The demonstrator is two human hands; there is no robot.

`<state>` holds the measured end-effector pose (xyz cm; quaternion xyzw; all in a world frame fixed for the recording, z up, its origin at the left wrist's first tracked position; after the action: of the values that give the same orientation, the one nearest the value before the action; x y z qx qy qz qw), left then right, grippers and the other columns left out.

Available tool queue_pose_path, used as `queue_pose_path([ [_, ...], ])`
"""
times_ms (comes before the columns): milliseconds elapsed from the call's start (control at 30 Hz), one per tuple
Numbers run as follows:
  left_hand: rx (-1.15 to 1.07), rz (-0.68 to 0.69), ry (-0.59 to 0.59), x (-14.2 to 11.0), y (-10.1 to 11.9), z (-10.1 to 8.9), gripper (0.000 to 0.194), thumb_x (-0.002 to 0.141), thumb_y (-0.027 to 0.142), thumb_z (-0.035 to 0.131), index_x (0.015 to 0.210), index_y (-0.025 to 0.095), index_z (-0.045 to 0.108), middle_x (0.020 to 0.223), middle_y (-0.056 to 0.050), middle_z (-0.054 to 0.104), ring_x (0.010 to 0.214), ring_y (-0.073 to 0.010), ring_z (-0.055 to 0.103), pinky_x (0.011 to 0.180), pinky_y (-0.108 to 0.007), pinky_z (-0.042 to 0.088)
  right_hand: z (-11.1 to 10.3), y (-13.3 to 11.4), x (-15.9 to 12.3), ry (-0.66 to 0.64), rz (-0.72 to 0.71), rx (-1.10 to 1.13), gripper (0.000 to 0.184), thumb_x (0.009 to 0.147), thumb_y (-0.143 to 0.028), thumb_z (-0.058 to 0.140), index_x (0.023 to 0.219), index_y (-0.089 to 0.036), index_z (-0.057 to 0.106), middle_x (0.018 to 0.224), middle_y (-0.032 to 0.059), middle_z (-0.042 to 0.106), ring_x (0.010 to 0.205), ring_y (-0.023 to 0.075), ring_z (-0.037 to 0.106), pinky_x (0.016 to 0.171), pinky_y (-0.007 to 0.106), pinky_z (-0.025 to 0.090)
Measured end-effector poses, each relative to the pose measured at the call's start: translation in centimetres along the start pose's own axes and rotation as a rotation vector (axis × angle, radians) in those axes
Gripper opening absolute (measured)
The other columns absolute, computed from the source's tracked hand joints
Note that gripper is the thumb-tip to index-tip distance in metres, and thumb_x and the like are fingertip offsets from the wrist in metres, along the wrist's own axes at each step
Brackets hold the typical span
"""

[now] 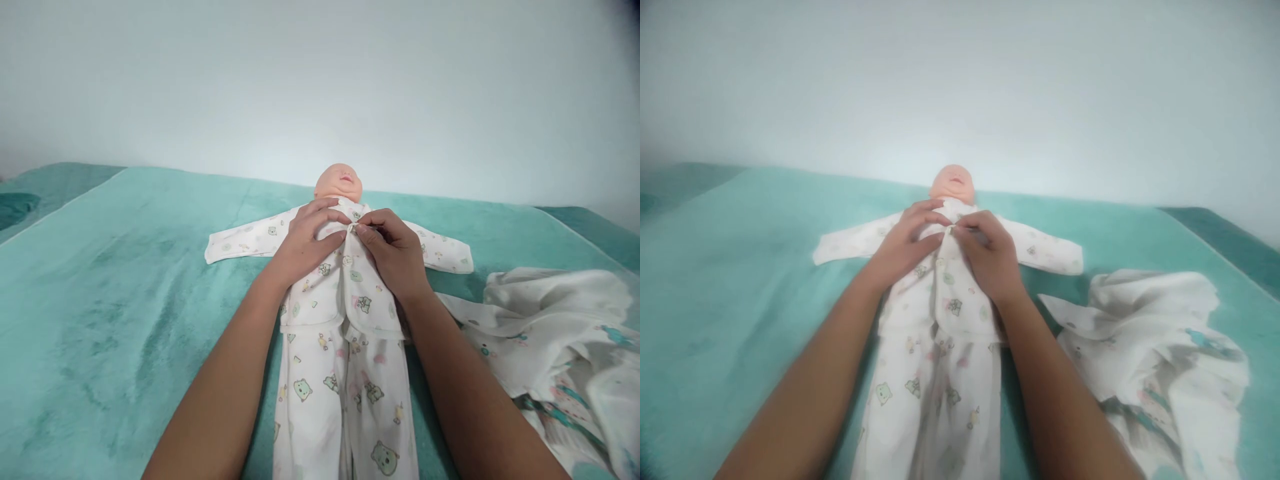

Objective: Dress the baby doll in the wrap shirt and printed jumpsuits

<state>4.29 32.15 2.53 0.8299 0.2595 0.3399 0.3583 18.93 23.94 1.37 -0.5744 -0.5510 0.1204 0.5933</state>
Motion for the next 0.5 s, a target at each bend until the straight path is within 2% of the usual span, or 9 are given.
queue_pose_path([
  [100, -0.021, 0.019, -0.012, -0.11, -0.04, -0.04, 0.019, 0.087, 0.028, 0.061, 0.105, 0.029, 0.068, 0.145, -0.001, 0.051, 0.142, -0.0221, 0.039, 0.121, -0.042, 0.029, -0.06, -0.07, 0.03, 0.016, -0.042, -0.008, 0.006, 0.088, -0.024, 0.062, 0.082, -0.024, 0.063, 0.088, -0.0005, 0.060, 0.086, 0.0170, 0.056, 0.083, 0.033, 0.043],
  [300, -0.007, 0.013, 0.016, -0.03, -0.27, 0.13, 0.015, 0.087, 0.029, 0.063, 0.102, 0.028, 0.067, 0.143, -0.002, 0.052, 0.140, -0.0220, 0.042, 0.119, -0.042, 0.031, -0.15, -0.14, 0.28, -0.075, -0.048, -0.033, 0.007, 0.088, -0.029, 0.062, 0.083, -0.024, 0.062, 0.090, 0.0004, 0.059, 0.088, 0.0177, 0.055, 0.084, 0.034, 0.044],
  [500, 0.006, 0.026, 0.047, 0.04, -0.37, 0.26, 0.012, 0.088, 0.032, 0.063, 0.098, 0.027, 0.067, 0.141, -0.002, 0.054, 0.138, -0.0228, 0.044, 0.119, -0.043, 0.032, -0.17, 0.29, 0.18, -0.127, -0.057, 0.063, 0.021, 0.092, -0.036, 0.058, 0.076, -0.023, 0.056, 0.090, 0.0017, 0.053, 0.085, 0.0178, 0.053, 0.080, 0.035, 0.044],
])
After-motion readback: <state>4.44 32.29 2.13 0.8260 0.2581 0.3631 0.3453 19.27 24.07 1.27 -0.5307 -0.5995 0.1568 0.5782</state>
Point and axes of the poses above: each hand's wrist, its own x-axis towards the middle knuckle, its own z-axis out of the palm, y = z × x, the point moved 3 cm from there along x, towards the middle knuckle
